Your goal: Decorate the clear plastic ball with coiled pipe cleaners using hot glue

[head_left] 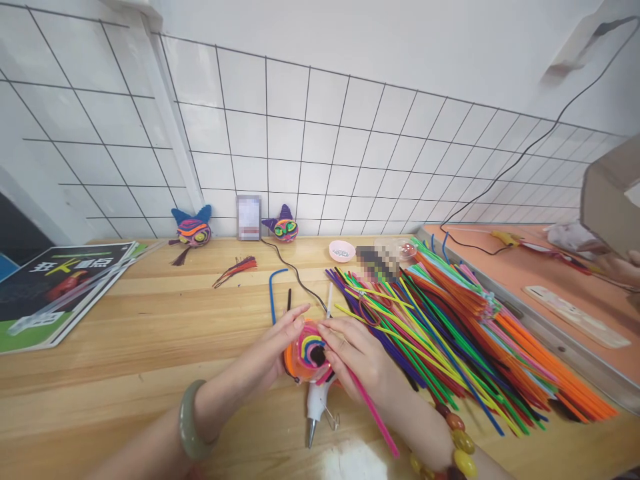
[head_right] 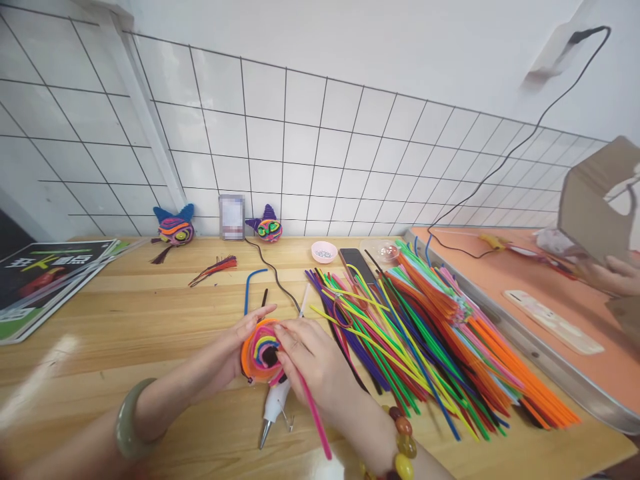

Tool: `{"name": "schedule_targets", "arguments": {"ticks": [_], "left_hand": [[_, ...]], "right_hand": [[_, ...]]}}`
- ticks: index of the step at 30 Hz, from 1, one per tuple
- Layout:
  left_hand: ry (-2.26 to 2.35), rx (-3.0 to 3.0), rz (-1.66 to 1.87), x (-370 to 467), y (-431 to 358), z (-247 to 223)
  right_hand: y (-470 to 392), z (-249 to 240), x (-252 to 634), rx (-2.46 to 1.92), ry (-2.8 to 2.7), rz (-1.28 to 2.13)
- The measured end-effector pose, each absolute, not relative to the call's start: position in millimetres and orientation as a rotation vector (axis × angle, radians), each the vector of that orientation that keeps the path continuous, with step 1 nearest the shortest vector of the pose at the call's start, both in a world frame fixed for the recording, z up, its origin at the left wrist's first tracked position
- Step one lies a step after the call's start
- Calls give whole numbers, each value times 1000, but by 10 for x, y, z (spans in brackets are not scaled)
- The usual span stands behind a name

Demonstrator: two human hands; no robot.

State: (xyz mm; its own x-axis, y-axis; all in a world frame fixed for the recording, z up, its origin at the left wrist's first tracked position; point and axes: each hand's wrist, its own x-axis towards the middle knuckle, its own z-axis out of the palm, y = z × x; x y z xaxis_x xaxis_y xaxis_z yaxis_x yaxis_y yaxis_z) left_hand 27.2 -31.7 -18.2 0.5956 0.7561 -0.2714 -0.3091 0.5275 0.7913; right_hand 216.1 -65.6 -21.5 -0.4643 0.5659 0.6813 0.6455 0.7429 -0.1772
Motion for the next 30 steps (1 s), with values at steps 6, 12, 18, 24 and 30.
{"name": "schedule_targets", "arguments": {"ticks": [6, 12, 18, 24, 30], "left_hand": [[725, 757, 660, 262, -309, -170], [750, 811, 616, 257, -323, -111], [765, 932, 632, 246, -320, -164], [784, 937, 636, 256, -323, -152], [799, 884, 666, 281, -328, -123]], "right_hand": [[-647, -268, 2189, -961, -2156, -28], [-660, -250, 2189, -980, -2187, -24], [-661, -241, 2186, -954, -2205, -20], [-671, -247, 2183, -937, -2218, -14], [-681, -191, 2146, -931, -2217, -71]]}}
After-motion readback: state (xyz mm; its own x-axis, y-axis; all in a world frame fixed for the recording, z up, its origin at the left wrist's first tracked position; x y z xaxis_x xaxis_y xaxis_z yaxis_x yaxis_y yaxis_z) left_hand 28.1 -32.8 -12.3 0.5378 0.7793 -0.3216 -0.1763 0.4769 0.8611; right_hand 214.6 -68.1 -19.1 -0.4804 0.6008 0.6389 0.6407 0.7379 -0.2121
